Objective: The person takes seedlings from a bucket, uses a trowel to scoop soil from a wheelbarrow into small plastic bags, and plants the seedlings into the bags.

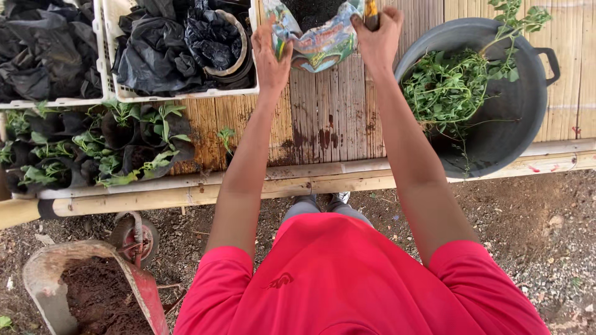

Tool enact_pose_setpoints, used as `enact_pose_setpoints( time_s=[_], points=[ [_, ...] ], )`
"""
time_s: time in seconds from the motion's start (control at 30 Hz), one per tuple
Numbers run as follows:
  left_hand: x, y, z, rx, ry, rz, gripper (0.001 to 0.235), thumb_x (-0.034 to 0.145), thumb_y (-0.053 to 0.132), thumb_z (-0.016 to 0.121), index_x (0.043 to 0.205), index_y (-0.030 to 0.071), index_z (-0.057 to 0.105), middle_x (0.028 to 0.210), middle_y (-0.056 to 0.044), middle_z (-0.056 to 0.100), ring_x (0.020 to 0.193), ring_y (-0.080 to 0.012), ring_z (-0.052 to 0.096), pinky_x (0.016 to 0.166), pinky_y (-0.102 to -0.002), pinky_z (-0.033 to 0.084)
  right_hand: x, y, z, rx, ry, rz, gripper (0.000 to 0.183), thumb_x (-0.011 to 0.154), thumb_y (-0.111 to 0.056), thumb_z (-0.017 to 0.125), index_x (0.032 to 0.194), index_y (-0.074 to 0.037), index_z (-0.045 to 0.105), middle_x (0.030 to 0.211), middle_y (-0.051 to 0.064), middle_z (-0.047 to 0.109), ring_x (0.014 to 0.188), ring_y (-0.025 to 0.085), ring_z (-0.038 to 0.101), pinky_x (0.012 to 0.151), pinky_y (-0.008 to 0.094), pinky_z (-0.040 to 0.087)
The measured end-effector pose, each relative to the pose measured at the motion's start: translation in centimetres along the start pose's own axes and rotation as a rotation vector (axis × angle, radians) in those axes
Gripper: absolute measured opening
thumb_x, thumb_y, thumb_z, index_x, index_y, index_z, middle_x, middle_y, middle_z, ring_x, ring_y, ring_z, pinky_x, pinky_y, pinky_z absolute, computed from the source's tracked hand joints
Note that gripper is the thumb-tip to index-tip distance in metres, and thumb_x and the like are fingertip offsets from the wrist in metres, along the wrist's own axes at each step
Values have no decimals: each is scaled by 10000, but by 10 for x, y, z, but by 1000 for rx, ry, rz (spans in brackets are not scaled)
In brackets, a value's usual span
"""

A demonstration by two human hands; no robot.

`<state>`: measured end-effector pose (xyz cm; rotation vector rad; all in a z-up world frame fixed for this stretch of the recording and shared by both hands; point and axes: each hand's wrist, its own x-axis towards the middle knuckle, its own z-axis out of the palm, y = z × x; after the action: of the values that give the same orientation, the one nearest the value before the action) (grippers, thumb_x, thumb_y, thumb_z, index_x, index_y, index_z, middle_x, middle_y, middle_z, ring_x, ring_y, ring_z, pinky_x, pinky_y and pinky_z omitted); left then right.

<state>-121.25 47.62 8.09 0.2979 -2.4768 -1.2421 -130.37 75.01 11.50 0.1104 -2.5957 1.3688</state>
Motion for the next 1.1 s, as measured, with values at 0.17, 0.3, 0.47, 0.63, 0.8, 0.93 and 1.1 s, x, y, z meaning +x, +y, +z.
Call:
enact_pose_setpoints(
  time_s=[0.17,0.3,0.47,0.63,0.8,0.93,1.1],
  points=[
    [46,-59,59,46,124,-2,1019,964,596,778,1635,112,182,1620,-247,294,1514,-444,218,1237,-601,275,30,16,63,374,116,-106,488,865,-280,931,1131,13,645,1295,185,442,1009,322,544,875,504,561],
    [56,-71,67,67,89,3,943,970,593,790,1629,176,260,1614,-191,367,1503,-385,367,1238,-516,424,26,29,80,39,115,4,484,862,-296,974,1047,24,663,1230,181,549,1154,354,580,970,507,526],
    [72,-43,49,-86,31,-119,952,915,465,860,1643,206,303,1601,-158,420,1480,-356,447,1222,-500,456,34,22,80,-16,92,-29,300,820,-166,827,997,25,679,1276,198,568,1150,388,581,952,506,513],
    [79,-22,38,-273,92,-35,981,826,150,875,1619,128,298,1647,-152,364,1516,-358,343,1229,-522,318,23,4,75,-85,44,112,284,778,-178,811,803,40,631,1203,253,561,1060,420,585,908,505,495],
    [76,-27,37,-557,75,-169,662,830,24,754,1431,47,476,1336,-129,592,1228,-290,594,1056,-339,474,13,13,71,-108,60,83,291,719,-157,821,807,52,639,1117,254,616,1092,443,575,941,486,485],
    [68,-41,39,-348,65,-170,517,886,43,751,1347,38,516,1221,-121,599,1155,-276,588,1026,-358,464,1,13,65,-86,97,79,297,712,-133,798,876,60,644,1121,263,610,1098,436,582,950,487,494],
    [54,-33,39,-337,48,-143,540,963,23,690,1440,60,440,1189,-153,554,966,-270,519,853,-409,474,-20,-14,42,-65,-38,236,273,792,-119,785,889,85,632,1187,215,560,1031,378,585,892,504,501]
  ],
)
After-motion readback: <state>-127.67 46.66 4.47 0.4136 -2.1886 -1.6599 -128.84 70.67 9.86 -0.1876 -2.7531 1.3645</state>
